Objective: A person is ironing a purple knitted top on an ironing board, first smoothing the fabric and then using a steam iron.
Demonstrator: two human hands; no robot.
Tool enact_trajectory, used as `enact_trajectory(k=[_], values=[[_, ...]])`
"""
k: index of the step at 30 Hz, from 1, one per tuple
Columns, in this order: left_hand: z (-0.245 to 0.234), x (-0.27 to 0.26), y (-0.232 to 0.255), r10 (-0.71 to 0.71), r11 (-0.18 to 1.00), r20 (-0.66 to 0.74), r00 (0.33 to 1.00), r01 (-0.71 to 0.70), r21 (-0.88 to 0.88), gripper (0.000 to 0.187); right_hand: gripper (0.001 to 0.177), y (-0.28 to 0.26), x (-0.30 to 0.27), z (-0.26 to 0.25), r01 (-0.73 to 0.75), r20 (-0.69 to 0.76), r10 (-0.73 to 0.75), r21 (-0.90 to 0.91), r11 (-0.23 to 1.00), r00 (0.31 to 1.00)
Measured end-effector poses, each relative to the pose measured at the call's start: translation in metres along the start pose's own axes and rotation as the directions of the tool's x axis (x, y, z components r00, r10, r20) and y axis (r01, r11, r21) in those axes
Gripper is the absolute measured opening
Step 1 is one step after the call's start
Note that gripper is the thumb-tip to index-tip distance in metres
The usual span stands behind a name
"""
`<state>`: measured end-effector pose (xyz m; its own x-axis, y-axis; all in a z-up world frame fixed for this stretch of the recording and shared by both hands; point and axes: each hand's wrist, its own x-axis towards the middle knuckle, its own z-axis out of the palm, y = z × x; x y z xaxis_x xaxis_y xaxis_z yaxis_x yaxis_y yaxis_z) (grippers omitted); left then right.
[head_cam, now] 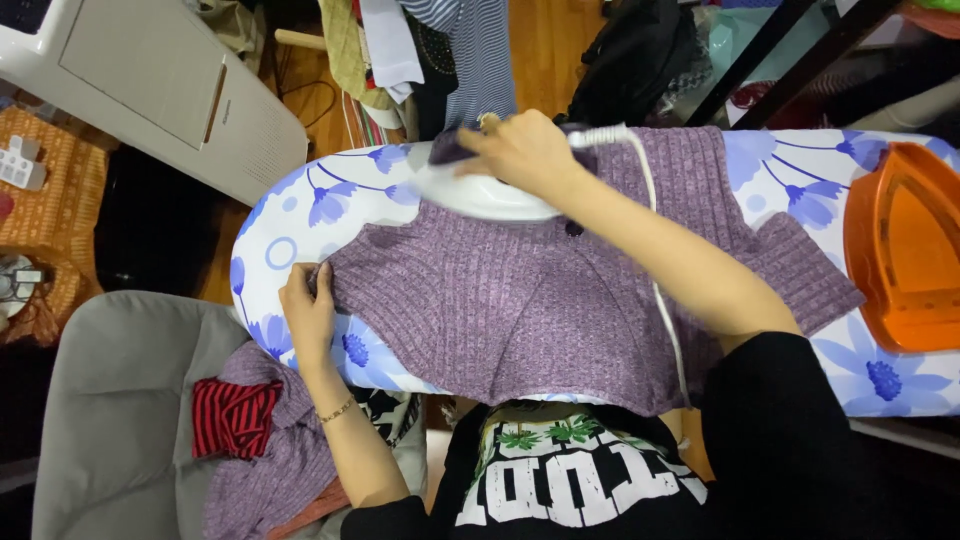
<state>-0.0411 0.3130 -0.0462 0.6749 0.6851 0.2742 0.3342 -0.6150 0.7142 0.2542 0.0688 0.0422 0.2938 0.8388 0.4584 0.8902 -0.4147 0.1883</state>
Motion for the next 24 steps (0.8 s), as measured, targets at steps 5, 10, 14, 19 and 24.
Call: enact_trajectory(k=[5, 10, 14, 19, 24], values=[[0.000, -0.001, 0.005, 0.021, 1.000, 0.000, 1.000, -0.021, 0.017, 0.018, 0.048, 0.003, -0.007, -0.021, 0.179, -0.002, -0.179, -0.015, 0.984, 0.984], [-0.008, 0.001, 0.010, -0.021, 0.998, 0.093, 0.995, 0.026, -0.050, 0.026, 0.057, 0.001, 0.009, 0.034, -0.231, -0.071, 0.221, -0.218, 0.948, 0.973], [-0.009, 0.001, 0.009, -0.001, 0.999, 0.088, 0.996, 0.005, -0.045, 0.026, 0.059, 0.011, 0.015, 0.027, -0.181, -0.035, 0.179, -0.262, 0.948, 0.983], [-0.008, 0.001, 0.007, -0.014, 0.999, 0.098, 0.995, 0.017, -0.034, 0.028, 0.057, 0.028, 0.002, -0.004, 0.270, -0.111, -0.288, -0.156, 0.950, 0.951], [-0.007, 0.002, 0.006, 0.002, 0.998, 0.086, 0.996, 0.003, -0.057, 0.025, 0.060, 0.016, 0.015, 0.025, -0.073, 0.026, 0.080, -0.218, 0.973, 0.996]])
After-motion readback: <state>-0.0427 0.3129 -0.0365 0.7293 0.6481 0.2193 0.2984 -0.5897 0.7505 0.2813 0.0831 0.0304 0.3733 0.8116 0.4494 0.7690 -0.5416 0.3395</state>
